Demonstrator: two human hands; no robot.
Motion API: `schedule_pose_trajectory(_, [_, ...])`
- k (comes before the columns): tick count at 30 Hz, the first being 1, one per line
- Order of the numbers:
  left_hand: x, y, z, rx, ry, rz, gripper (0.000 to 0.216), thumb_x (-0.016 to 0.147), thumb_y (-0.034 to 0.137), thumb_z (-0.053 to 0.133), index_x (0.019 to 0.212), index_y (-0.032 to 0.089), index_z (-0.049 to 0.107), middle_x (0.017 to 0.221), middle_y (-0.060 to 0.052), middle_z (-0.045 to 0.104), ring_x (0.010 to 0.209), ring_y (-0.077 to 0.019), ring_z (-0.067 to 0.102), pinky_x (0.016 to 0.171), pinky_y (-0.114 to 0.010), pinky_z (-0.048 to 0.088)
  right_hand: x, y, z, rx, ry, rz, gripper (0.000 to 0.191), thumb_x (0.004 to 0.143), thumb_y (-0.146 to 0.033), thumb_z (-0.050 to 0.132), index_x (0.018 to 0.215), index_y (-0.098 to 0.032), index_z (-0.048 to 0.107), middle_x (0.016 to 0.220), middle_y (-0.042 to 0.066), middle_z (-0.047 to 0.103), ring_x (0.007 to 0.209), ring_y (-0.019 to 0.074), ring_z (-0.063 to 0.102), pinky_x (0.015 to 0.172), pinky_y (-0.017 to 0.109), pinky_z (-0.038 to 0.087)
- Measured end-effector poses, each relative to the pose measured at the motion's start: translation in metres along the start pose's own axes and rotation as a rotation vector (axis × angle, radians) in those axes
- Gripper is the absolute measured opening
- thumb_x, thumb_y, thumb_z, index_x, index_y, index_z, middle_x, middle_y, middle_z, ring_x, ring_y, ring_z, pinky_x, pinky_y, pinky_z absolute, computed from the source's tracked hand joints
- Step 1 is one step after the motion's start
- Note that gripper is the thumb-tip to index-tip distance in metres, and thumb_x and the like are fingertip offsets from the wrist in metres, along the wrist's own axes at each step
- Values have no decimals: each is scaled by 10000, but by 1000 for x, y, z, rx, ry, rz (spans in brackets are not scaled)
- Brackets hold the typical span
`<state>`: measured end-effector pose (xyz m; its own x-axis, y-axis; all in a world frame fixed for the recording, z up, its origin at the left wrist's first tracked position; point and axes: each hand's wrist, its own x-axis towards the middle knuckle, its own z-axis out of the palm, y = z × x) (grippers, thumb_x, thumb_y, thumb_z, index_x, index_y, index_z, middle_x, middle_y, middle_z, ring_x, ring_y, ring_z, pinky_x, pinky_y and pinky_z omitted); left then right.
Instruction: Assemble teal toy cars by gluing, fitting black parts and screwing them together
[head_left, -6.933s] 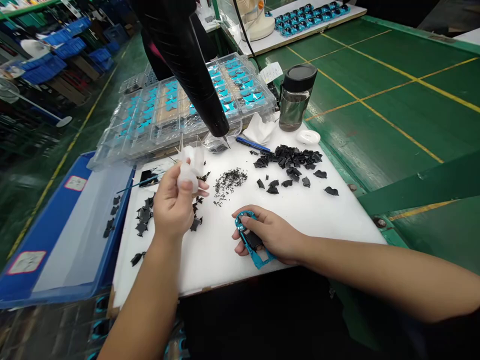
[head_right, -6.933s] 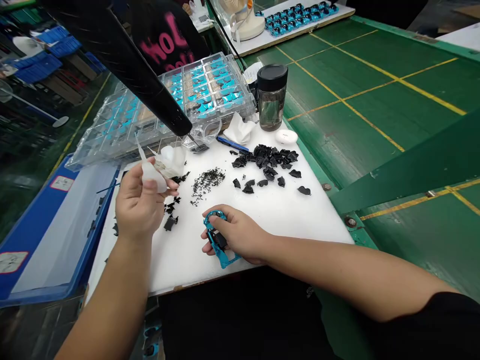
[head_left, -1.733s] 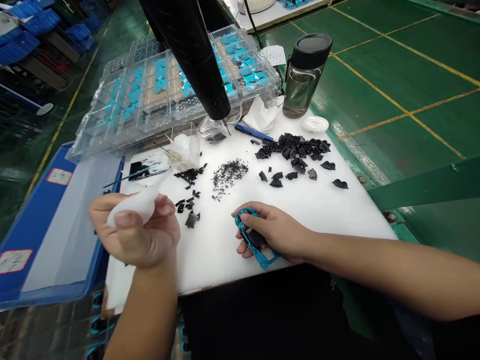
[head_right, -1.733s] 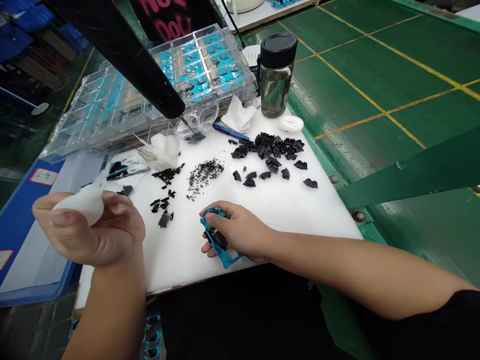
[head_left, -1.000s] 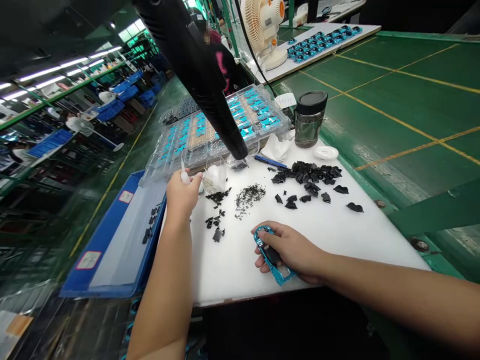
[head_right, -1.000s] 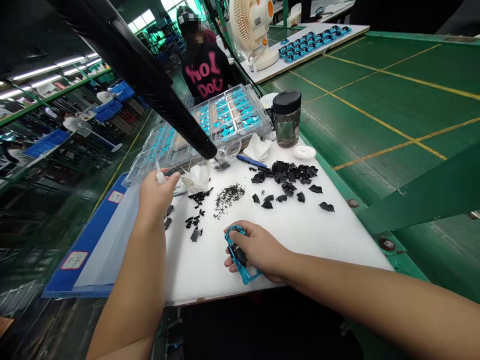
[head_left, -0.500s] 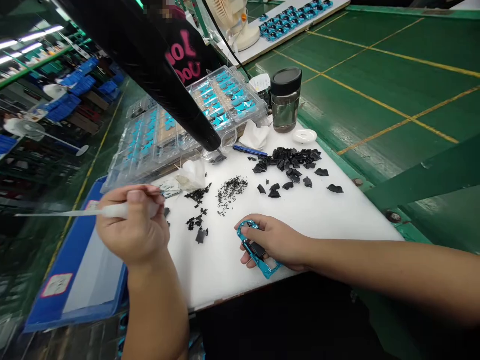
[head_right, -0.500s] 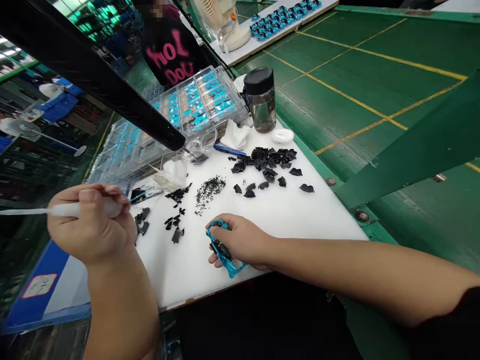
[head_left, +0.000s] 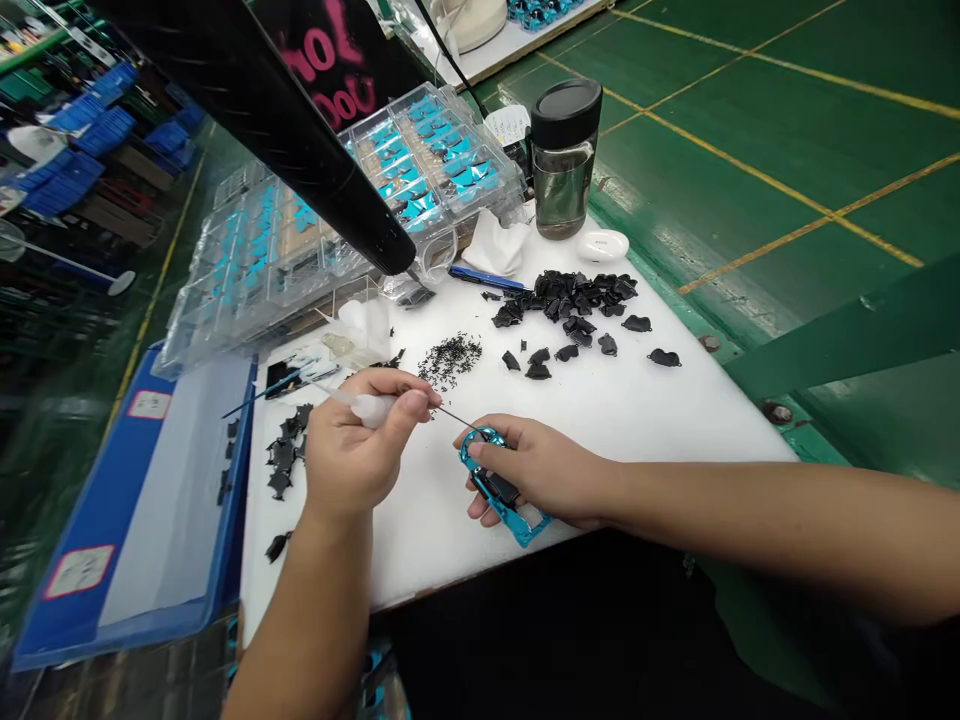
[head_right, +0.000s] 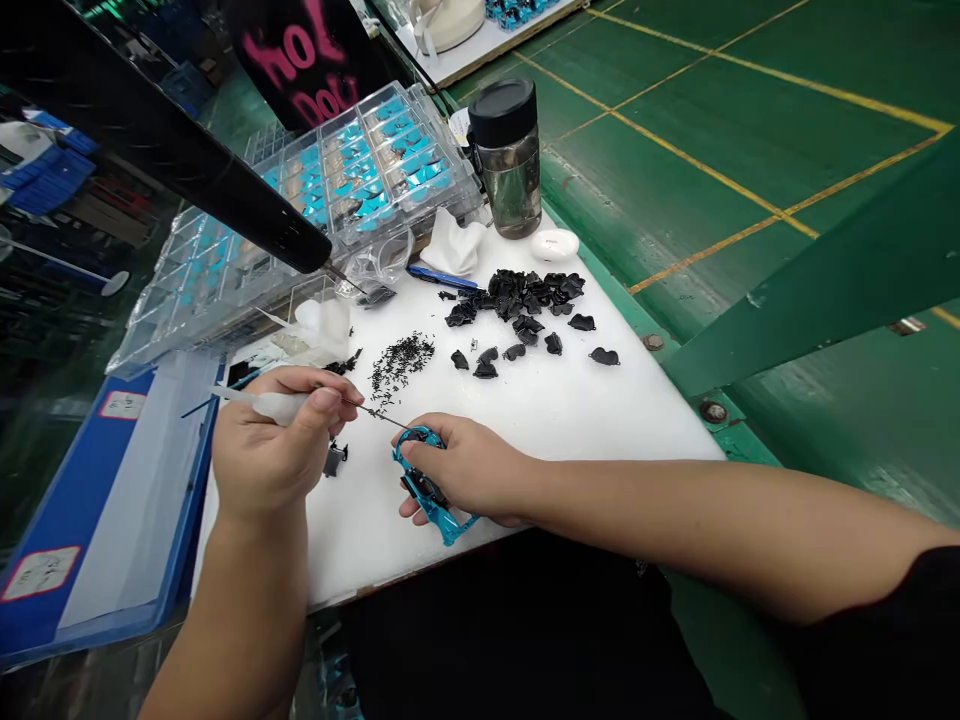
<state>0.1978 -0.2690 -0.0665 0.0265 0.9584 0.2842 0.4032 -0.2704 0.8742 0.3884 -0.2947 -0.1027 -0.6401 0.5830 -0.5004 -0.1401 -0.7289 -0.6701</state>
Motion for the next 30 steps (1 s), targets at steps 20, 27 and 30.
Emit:
schedule_pose_trajectory(20, [26, 1, -40, 149, 722, 317, 105, 822, 284, 721, 818, 184, 688, 734, -15, 680, 597, -150, 622, 526, -307, 471, 0, 2, -3, -5, 6, 22, 152, 997, -357, 516, 1027, -223, 581, 806, 20, 652, 695, 175, 731, 629, 292, 600])
schedule_pose_trajectory(27, [53, -24, -79, 502, 812, 185, 188, 879, 379, 637, 885, 199, 691, 773, -13, 695, 689, -174, 665, 685, -339, 534, -1, 0, -2, -23, 22, 0, 204, 983, -391, 545, 1074, -211, 574, 820, 31, 661, 710, 184, 729, 664, 313, 601])
schedule_pose_trajectory(30, [60, -34, -77, 569, 771, 161, 232, 884, 388, 614, 883, 171, 695, 795, -14, 690, 723, -163, 648, 717, -319, 514, -1, 0, -1, -24, 23, -4, 213, 974, -398, 564, 1079, -213, 571, 830, 27, 659, 724, 189, 733, 664, 314, 602])
